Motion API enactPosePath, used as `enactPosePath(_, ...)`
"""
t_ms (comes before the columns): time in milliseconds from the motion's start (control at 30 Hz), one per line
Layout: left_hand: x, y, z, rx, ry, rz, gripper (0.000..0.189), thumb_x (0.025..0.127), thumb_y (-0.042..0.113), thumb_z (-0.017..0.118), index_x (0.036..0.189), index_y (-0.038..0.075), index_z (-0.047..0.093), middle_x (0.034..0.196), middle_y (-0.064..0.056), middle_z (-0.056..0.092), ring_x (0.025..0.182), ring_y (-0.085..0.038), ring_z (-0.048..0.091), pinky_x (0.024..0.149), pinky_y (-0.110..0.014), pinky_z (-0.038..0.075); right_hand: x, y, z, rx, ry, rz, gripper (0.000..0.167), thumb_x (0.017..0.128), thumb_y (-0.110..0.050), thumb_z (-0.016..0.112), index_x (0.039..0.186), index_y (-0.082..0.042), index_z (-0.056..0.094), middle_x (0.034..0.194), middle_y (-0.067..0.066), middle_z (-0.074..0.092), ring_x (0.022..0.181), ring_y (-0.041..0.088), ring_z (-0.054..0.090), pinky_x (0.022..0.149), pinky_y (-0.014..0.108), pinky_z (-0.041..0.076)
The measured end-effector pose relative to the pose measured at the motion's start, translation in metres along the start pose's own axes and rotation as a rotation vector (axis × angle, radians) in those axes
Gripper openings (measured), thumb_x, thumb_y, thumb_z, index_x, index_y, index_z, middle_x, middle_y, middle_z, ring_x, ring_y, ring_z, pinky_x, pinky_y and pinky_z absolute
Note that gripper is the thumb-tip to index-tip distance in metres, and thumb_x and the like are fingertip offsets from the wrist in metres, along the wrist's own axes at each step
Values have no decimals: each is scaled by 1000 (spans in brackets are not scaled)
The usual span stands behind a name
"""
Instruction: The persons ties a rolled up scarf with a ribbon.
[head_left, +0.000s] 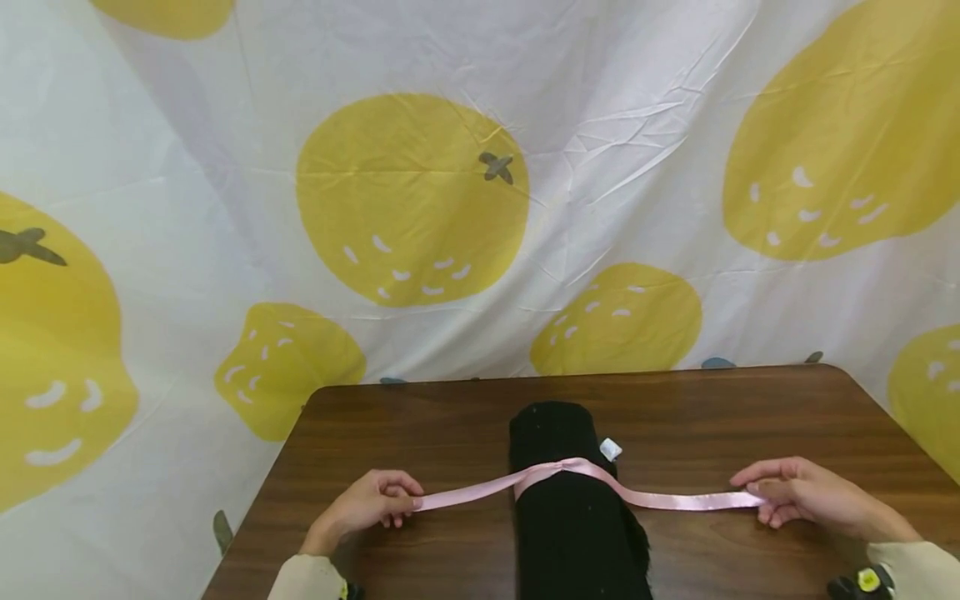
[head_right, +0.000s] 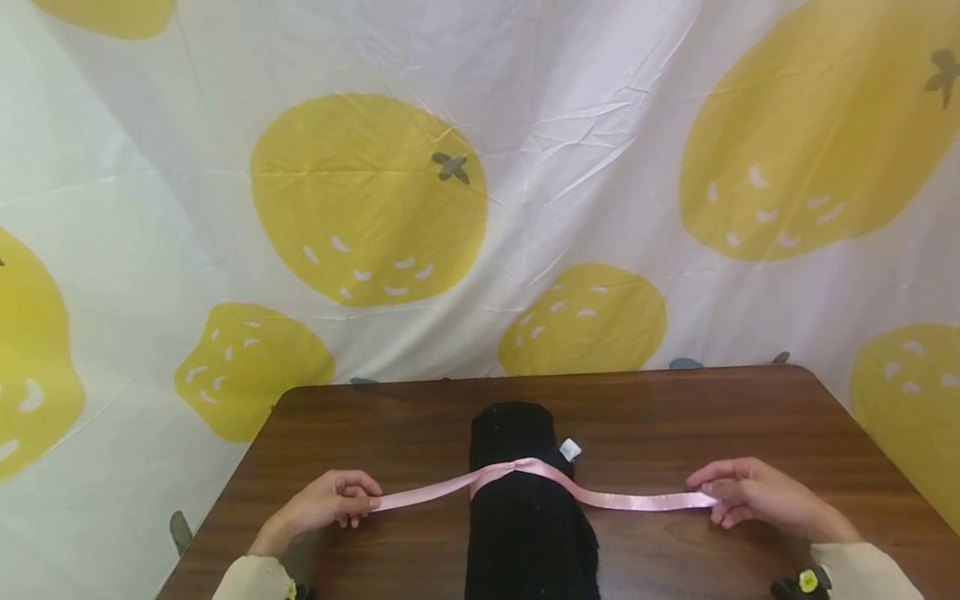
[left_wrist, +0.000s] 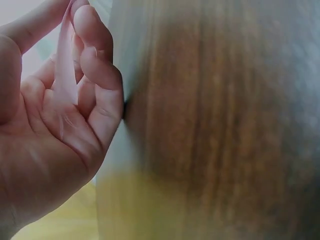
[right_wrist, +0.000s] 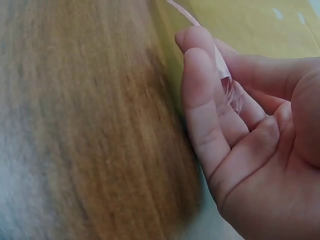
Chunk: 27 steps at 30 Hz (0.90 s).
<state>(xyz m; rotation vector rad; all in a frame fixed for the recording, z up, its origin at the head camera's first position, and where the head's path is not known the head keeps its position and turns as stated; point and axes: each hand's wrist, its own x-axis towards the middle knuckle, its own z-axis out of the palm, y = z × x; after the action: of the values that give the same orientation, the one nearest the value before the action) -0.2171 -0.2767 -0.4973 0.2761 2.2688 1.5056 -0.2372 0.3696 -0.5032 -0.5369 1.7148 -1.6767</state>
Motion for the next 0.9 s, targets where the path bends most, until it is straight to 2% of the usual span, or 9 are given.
enactPosePath(200,1,-4,-2,-47,-10,-50,25,90,16,72,108,-2,67,77,-1,68,65,-11,59,58,-24,50,2,4,-2,-14,39,25,31,105,-4,38,125,2,61,89,5,66,78,11,66,66,23,57)
enactPosePath(433,3,-5,-1,-63,-37,-85,32,96,23,65,114,-4,66,82,-4,67,70,-12,64,63,-26,54,2,5,0,-44,76,59,30,104,-6,40,125,4,59,87,4,66,75,9,65,65,22,56)
enactPosePath(667,7,-9,-4,-118,-38,-143,35,100,26,58,117,-5,63,96,-8,66,75,-14,68,67,-25,57,0,7,2,-37,74,28,30,105,-4,39,125,4,60,85,2,65,75,8,64,64,21,55)
enactPosePath(900,14,-11,-5,-154,-31,-149,33,102,22,54,116,-6,61,99,-9,66,75,-15,70,65,-22,57,0,6,4,-83,116,43,30,105,-8,42,126,8,56,84,2,64,73,8,64,63,22,55)
